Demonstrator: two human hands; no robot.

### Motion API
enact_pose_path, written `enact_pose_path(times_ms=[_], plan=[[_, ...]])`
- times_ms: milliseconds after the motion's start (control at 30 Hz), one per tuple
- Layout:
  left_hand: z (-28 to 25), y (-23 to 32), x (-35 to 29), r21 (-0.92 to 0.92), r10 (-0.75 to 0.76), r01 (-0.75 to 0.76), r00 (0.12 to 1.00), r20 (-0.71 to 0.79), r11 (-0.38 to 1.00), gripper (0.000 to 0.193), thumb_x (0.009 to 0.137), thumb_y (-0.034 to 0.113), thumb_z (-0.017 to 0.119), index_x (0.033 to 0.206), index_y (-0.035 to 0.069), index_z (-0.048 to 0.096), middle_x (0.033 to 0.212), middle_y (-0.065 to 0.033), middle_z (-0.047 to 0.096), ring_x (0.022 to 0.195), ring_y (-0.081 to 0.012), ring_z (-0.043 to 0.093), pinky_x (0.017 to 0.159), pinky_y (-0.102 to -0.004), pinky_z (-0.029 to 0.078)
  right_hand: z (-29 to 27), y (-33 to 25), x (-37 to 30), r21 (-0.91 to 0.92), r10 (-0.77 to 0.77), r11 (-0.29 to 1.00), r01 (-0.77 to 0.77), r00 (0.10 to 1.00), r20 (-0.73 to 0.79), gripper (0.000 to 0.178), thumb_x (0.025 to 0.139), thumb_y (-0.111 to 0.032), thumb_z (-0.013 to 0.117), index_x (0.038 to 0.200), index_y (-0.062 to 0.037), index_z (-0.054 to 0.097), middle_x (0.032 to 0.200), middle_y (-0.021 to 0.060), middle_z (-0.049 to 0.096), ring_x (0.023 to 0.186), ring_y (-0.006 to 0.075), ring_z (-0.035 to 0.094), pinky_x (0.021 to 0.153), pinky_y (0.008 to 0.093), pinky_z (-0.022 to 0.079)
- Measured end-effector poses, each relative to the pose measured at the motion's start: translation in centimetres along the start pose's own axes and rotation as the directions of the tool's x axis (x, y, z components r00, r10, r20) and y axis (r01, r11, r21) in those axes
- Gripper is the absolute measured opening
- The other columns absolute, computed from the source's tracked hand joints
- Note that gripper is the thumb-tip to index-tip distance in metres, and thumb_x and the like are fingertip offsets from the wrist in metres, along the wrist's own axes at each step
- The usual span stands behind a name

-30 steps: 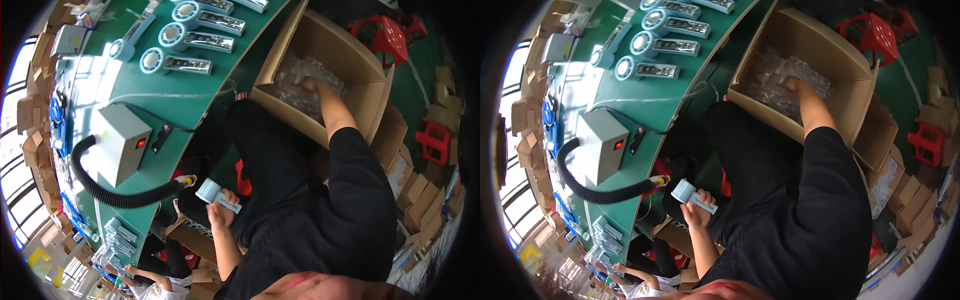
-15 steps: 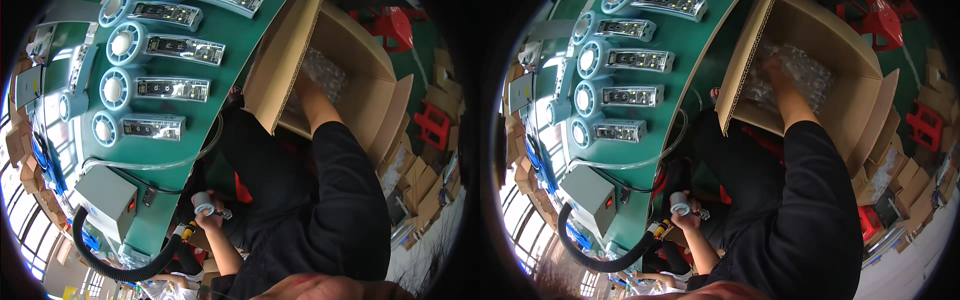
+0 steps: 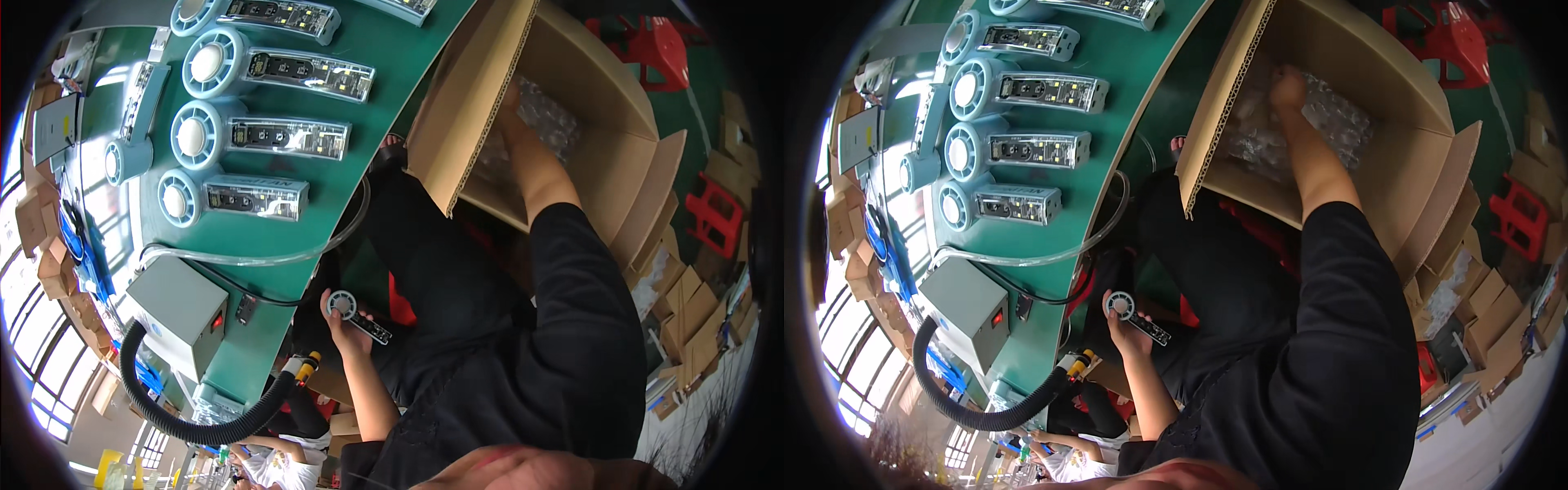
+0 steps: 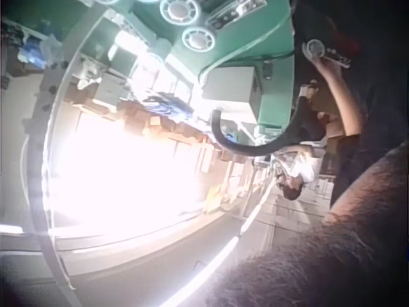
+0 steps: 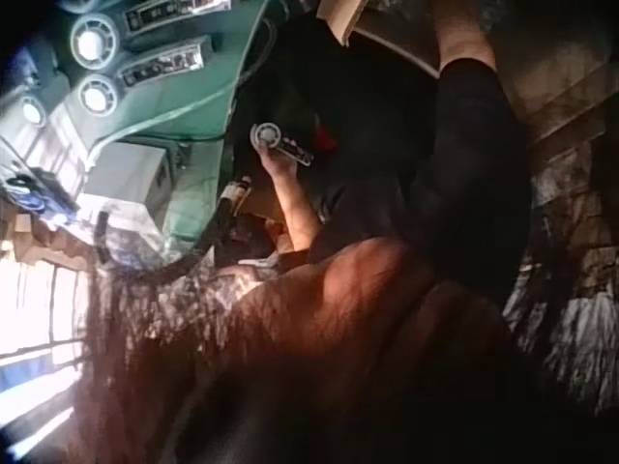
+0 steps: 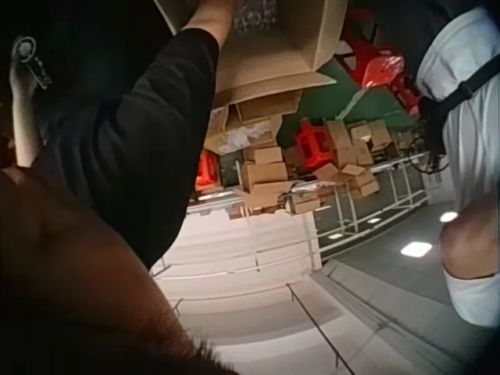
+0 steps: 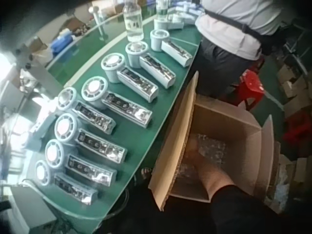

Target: Assembling and packaging handheld electronic devices on a production line.

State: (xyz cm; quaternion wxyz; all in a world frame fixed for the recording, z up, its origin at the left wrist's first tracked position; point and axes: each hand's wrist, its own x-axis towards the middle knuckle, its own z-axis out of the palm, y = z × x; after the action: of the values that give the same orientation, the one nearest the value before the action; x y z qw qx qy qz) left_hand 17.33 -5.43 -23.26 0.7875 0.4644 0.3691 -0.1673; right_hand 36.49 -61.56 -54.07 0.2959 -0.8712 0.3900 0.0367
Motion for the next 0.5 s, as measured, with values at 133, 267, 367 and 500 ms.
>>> enact_pose_path(times_ms=[133, 267, 367, 500], plan=[[0.3, -0.9, 0.1, 0.022, 0.012, -0.011, 0.998, -0.062, 1.0, 0.053, 0.098, 0.035, 0.06, 0.146, 0.021, 0.043, 0.11, -0.0102, 0.061, 0.069, -0.0182, 0.06, 0.056, -0.0306, 0.052, -0.7, 3.0, -0.7, -0.025, -0.09, 0.996, 0.089, 0.994, -0.054, 0.042, 0.089, -0.033, 0.066, 0.124, -0.0081, 0.067, 0.117, 0.0179, 0.068, 0.11, 0.0365, 0.066, 0.091, 0.0474, 0.054], [-0.3, -1.0, 0.5, -0.339, -0.116, 0.107, 0.993, -0.006, 0.935, 0.05, 0.099, 0.036, 0.059, 0.144, 0.02, 0.045, 0.112, -0.0112, 0.062, 0.071, -0.0182, 0.061, 0.055, -0.0294, 0.051, 0.2, 3.5, -0.1, -0.178, -0.158, 0.974, 0.141, 0.984, -0.087, 0.044, 0.09, -0.037, 0.067, 0.124, -0.0098, 0.067, 0.118, 0.0186, 0.067, 0.11, 0.0363, 0.066, 0.092, 0.0485, 0.055], [-0.8, -1.0, 0.2, -0.647, -0.218, 0.228, 0.971, 0.097, 0.727, 0.047, 0.099, 0.037, 0.06, 0.14, 0.019, 0.047, 0.113, -0.0128, 0.062, 0.074, -0.0188, 0.062, 0.055, -0.0288, 0.05, 1.4, 2.5, 0.6, -0.33, -0.107, 0.94, 0.083, 0.993, -0.057, 0.049, 0.09, -0.042, 0.067, 0.127, -0.0102, 0.066, 0.12, 0.0185, 0.067, 0.114, 0.0361, 0.066, 0.093, 0.0508, 0.055], [-0.1, -2.1, -1.1, 0.75, 0.363, -0.138, 0.921, -0.144, 0.647, 0.045, 0.103, 0.043, 0.056, 0.137, 0.016, 0.052, 0.122, -0.0141, 0.062, 0.075, -0.0176, 0.06, 0.057, -0.0288, 0.048, 2.6, 2.0, 3.1, -0.289, -0.088, 0.954, 0.087, 0.996, 0.009, 0.049, 0.091, -0.044, 0.066, 0.127, -0.0098, 0.067, 0.118, 0.0177, 0.069, 0.112, 0.0352, 0.066, 0.09, 0.0505, 0.055]])
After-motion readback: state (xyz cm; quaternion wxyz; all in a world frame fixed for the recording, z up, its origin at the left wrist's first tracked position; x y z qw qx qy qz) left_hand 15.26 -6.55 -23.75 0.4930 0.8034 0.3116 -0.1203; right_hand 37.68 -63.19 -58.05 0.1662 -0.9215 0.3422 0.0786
